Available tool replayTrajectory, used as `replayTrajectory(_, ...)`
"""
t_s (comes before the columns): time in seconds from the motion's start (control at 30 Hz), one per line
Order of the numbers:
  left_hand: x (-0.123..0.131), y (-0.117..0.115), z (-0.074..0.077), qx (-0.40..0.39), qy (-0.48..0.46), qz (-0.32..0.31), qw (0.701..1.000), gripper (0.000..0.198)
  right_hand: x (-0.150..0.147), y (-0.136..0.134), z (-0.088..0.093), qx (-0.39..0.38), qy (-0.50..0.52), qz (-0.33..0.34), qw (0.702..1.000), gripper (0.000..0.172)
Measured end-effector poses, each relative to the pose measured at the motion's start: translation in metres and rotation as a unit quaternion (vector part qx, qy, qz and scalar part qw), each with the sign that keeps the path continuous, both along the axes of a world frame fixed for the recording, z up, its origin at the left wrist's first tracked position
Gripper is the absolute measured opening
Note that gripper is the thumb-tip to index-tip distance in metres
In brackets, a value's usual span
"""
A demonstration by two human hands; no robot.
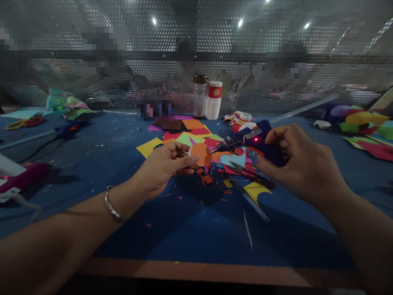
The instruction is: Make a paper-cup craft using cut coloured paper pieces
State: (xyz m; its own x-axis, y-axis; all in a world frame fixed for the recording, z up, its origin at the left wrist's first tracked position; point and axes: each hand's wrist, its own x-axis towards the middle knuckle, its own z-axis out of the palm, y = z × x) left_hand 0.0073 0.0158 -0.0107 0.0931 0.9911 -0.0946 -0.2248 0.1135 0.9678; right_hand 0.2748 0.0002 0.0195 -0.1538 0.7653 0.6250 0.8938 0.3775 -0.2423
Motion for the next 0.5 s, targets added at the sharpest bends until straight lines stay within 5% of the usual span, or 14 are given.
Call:
replayTrajectory(0.33,0.000,0.001,0.009,-0.048,-0.075,-0.017,0.996,0.016,-0.002,0.001,0.001,0.016,0.002,-0.027,1.000,0.030)
replayTrajectory(0.5,0.000,-0.001,0.013,-0.054,-0.104,0.006,0.993,0.021,0.014,0.012,0.016,0.021,0.106,-0.142,0.984,0.035)
